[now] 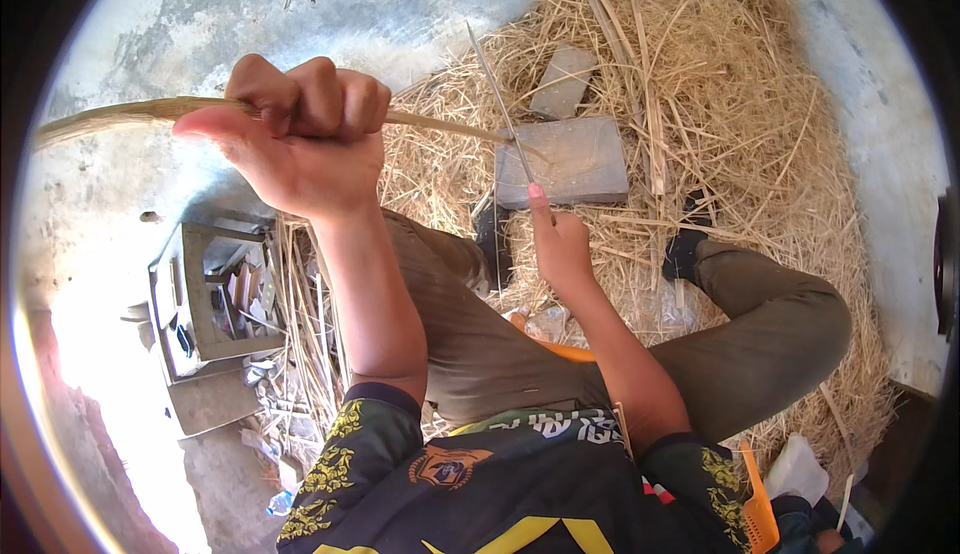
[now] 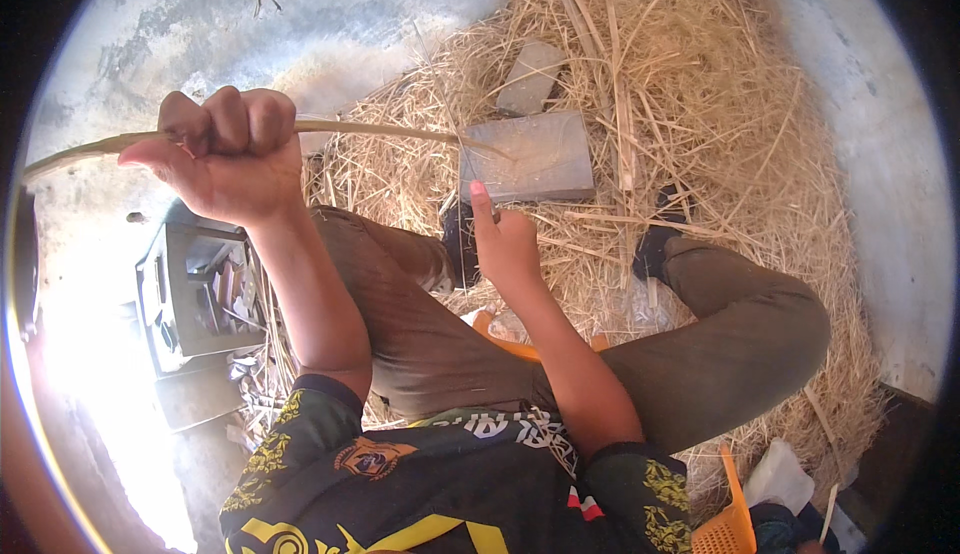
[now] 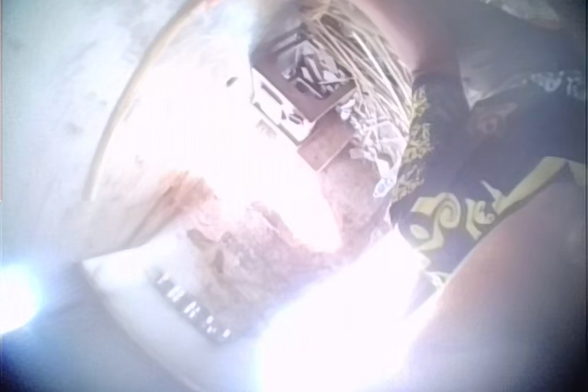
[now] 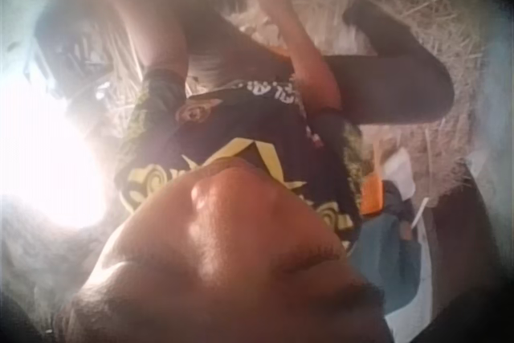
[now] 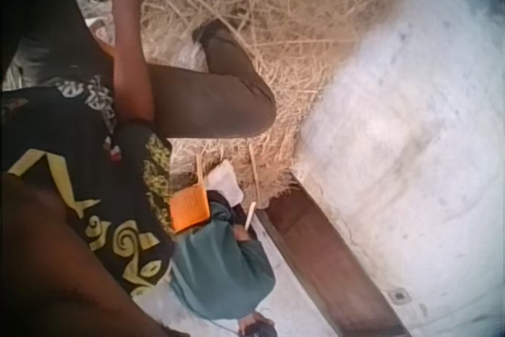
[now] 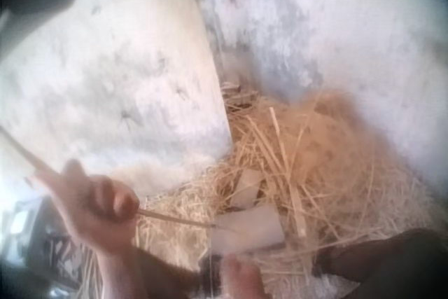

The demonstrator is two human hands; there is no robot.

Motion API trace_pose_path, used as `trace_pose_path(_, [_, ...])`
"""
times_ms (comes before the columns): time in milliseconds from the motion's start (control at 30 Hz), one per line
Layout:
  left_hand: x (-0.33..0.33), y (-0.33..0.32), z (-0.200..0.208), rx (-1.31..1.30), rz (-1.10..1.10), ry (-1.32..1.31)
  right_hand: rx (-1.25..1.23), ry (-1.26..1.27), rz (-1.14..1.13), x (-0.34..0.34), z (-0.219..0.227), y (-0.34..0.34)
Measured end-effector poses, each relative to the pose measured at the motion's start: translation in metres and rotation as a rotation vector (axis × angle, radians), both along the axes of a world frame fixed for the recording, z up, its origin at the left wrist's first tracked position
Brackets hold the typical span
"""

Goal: The person sits on a floor covered with straw and uses a large knife to shave the outer layer off a long bamboo stick. They hold the stick with their left hand and repeatedly scrape the blade against it to remove thin strips of material.

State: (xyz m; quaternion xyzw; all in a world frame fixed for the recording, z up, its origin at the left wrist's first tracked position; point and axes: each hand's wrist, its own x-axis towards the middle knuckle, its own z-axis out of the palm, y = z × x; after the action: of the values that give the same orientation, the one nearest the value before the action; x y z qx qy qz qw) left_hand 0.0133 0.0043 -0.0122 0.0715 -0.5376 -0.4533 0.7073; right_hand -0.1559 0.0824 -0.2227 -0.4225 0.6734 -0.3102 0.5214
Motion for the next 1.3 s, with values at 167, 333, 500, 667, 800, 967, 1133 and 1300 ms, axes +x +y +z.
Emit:
trace_pose_path(167, [-0.006, 0.005, 0.001, 0.007, 0.042, -0.019, -0.231, -0.035, 0.049, 0.006, 0.049, 0.011])
trace_pose_path(333, [-0.013, 0.006, 0.001, -0.035, 0.098, -0.050, -0.075, 0.072, -0.045, -0.003, -0.026, 0.002])
trace_pose_path(500, [-0.013, 0.009, 0.005, -0.033, 0.138, -0.117, 0.075, 0.084, -0.037, -0.004, -0.022, -0.003])
trace_pose_path(667, [-0.006, 0.004, 0.001, 0.020, 0.124, -0.013, -0.184, -0.043, 0.004, 0.011, 0.012, 0.001])
trace_pose_path(800, [-0.013, 0.008, 0.004, 0.039, 0.221, -0.023, -0.073, 0.049, -0.037, 0.000, -0.039, 0.005])
trace_pose_path(967, [-0.007, 0.005, 0.004, 0.064, 0.225, 0.005, -0.050, 0.068, -0.004, -0.002, -0.011, 0.002])
trace_pose_path(1133, [0.005, 0.002, 0.001, 0.031, 0.179, 0.002, -0.277, 0.019, 0.108, 0.005, 0.033, 0.008])
trace_pose_path(1300, [-0.007, 0.004, 0.004, 0.084, 0.273, -0.013, 0.184, 0.120, -0.066, -0.012, -0.055, -0.005])
